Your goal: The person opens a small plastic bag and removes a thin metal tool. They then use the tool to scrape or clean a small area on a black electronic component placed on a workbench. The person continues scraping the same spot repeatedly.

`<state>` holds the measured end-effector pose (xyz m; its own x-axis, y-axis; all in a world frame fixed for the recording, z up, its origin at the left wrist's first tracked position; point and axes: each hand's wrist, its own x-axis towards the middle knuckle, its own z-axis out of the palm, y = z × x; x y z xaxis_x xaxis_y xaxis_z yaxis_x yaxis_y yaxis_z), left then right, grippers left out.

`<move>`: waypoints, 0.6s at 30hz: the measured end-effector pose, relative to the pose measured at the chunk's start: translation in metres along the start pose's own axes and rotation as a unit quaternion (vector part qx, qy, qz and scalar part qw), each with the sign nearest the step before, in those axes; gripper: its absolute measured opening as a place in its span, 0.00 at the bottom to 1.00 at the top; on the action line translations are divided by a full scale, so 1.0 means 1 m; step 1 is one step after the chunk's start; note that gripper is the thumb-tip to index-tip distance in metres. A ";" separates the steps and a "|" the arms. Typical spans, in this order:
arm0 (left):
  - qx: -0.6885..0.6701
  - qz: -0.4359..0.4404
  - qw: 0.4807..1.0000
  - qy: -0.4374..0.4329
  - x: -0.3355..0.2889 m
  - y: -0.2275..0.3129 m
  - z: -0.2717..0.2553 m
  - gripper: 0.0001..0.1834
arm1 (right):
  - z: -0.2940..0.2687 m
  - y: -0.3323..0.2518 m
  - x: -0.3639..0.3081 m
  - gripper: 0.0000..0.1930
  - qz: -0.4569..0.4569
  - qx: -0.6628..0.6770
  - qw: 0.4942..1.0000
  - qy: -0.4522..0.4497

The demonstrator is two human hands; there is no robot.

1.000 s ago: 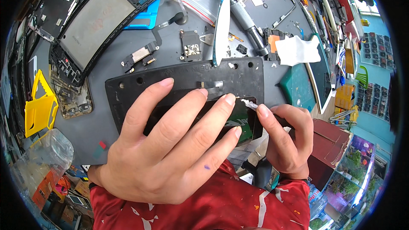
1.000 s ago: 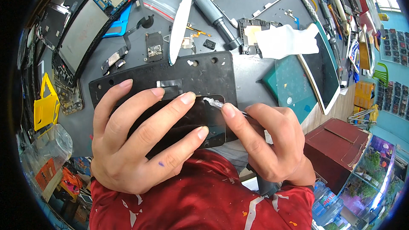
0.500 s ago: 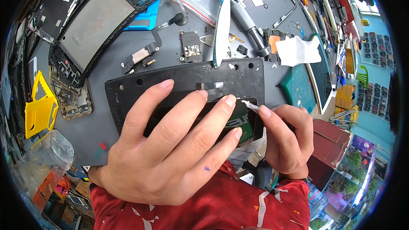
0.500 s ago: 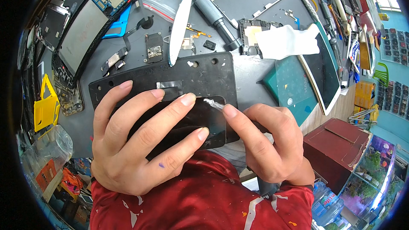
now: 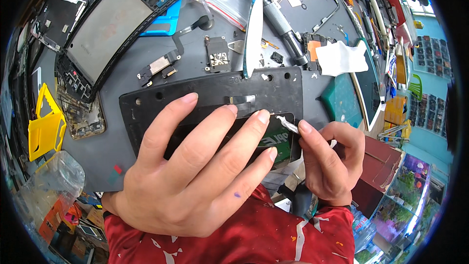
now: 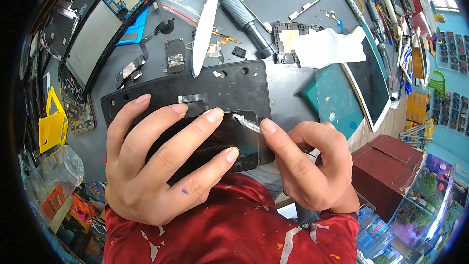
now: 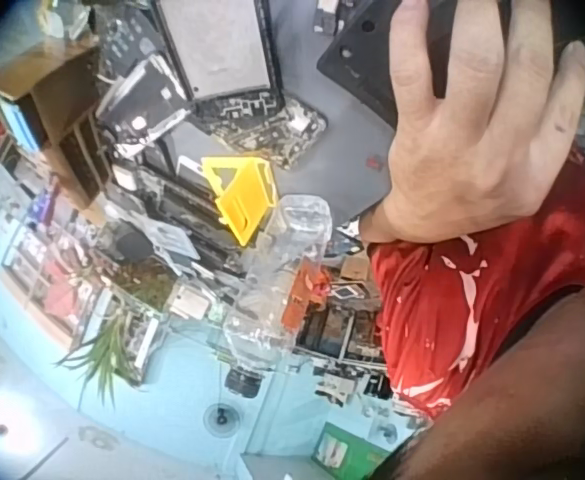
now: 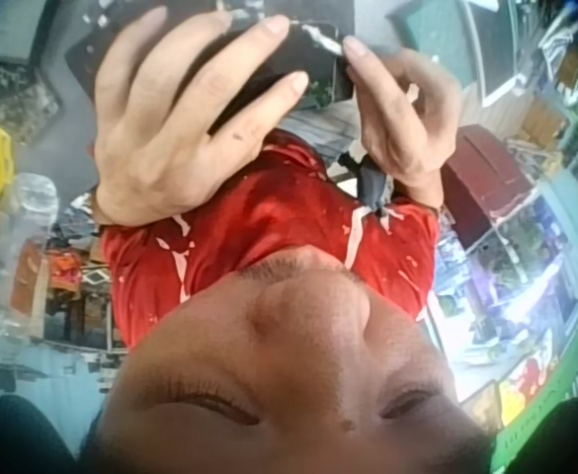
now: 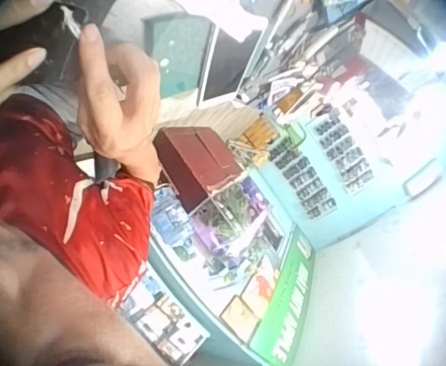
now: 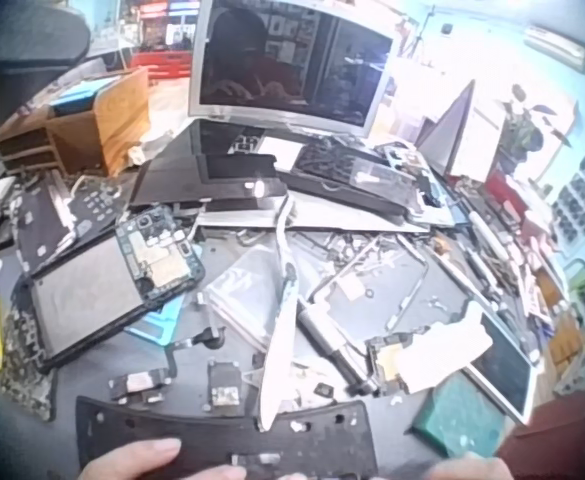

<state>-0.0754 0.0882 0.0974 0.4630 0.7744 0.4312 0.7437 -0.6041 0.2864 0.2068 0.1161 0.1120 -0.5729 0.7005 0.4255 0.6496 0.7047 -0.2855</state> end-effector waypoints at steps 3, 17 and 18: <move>-0.002 -0.002 1.000 -0.005 0.000 0.000 0.000 0.18 | -0.001 0.000 -0.001 0.36 -0.004 0.000 1.000 -0.004; 0.003 0.004 1.000 -0.014 0.004 0.005 -0.004 0.13 | -0.004 0.005 -0.003 0.38 -0.007 0.042 0.999 -0.013; 0.004 0.007 1.000 -0.014 0.004 0.005 -0.003 0.12 | -0.005 0.005 -0.002 0.38 -0.006 0.043 0.999 -0.016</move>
<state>-0.0717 0.0882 0.1036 0.4871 0.7708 0.4107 0.7410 -0.6136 0.2728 0.2138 0.1174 0.1136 -0.5966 0.6943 0.4025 0.5983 0.7190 -0.3535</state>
